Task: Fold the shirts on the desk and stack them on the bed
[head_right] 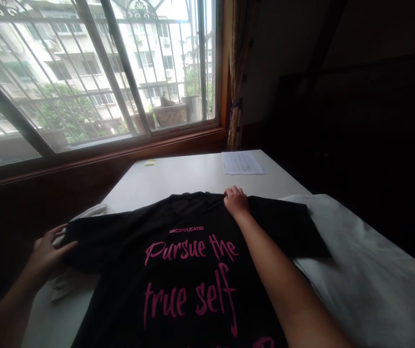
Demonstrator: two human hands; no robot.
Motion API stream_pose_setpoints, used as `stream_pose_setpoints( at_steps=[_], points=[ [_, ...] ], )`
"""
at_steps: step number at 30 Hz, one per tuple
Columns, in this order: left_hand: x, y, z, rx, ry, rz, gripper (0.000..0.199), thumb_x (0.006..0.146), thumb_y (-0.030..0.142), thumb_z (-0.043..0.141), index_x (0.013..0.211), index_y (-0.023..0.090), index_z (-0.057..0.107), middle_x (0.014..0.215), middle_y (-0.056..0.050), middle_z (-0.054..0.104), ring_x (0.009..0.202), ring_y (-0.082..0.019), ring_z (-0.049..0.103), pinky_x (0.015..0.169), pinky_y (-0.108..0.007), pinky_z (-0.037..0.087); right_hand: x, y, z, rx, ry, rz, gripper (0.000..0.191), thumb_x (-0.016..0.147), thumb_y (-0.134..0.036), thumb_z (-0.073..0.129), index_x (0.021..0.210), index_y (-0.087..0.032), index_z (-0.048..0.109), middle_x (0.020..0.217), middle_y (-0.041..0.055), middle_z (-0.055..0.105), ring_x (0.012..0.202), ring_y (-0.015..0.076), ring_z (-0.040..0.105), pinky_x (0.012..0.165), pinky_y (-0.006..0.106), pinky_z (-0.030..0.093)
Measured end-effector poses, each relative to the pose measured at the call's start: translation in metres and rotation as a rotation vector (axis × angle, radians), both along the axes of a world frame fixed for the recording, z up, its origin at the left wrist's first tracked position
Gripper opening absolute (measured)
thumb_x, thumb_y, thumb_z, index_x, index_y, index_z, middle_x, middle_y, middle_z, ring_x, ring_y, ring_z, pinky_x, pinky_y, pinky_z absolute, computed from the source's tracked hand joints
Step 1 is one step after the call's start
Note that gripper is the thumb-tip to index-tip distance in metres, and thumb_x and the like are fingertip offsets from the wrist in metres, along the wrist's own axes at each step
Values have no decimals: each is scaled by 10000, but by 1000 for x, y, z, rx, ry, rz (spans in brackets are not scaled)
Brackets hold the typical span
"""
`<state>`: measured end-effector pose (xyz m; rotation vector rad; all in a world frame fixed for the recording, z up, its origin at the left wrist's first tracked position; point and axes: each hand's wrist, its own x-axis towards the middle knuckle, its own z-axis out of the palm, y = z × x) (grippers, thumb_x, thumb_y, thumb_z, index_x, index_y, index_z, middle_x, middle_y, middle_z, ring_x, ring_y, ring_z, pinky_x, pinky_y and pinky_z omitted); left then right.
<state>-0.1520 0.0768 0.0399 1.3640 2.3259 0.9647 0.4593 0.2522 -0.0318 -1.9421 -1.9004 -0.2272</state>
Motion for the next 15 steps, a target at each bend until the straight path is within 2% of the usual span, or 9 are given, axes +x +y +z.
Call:
stream_pose_setpoints(
  at_steps=[3, 5, 8, 11, 13, 15],
  points=[
    [5, -4, -5, 10, 469, -17, 615, 819, 420, 642, 1408, 251, 587, 1536, -178, 340, 1330, -492, 486, 1057, -674, 478, 0, 0, 0, 5, -1, 3, 240, 931, -179, 530, 1052, -207, 734, 1166, 122, 644, 1085, 284, 535, 856, 367, 433],
    [16, 0, -6, 86, 657, -84, 531, 871, 378, 556, 1381, 244, 619, 1521, -167, 408, 1408, -482, 402, 1131, -671, 404, 0, -1, 0, 8, -3, 6, 243, 933, -180, 525, 1051, -207, 735, 1164, 119, 646, 1085, 283, 538, 860, 371, 434],
    [49, 17, -4, 165, 698, -347, 463, 948, 365, 453, 1333, 222, 665, 1433, -141, 563, 1438, -370, 427, 1235, -539, 332, 0, -1, 0, 10, -5, 8, 242, 936, -182, 523, 1048, -209, 736, 1159, 114, 651, 1085, 282, 542, 857, 371, 431],
    [92, 41, -9, 93, 668, -642, 483, 1010, 403, 396, 1361, 215, 668, 1437, -109, 623, 1454, -304, 451, 1261, -459, 304, 0, -1, 0, 7, -4, 4, 240, 932, -178, 527, 1047, -205, 736, 1161, 119, 654, 1083, 285, 542, 847, 371, 428],
    [118, 58, -17, 23, 679, -732, 527, 1043, 421, 350, 1445, 200, 608, 1500, -104, 590, 1478, -287, 437, 1263, -451, 295, 0, -1, 0, 6, -4, 6, 242, 931, -176, 528, 1051, -204, 736, 1161, 119, 657, 1080, 284, 543, 849, 367, 427],
    [135, 76, -28, -56, 701, -755, 564, 1062, 432, 319, 1525, 181, 521, 1588, -120, 502, 1523, -292, 378, 1262, -464, 284, 0, -2, 1, 7, -4, 10, 243, 934, -179, 526, 1053, -204, 736, 1158, 115, 658, 1077, 280, 546, 854, 364, 428]
  ],
)
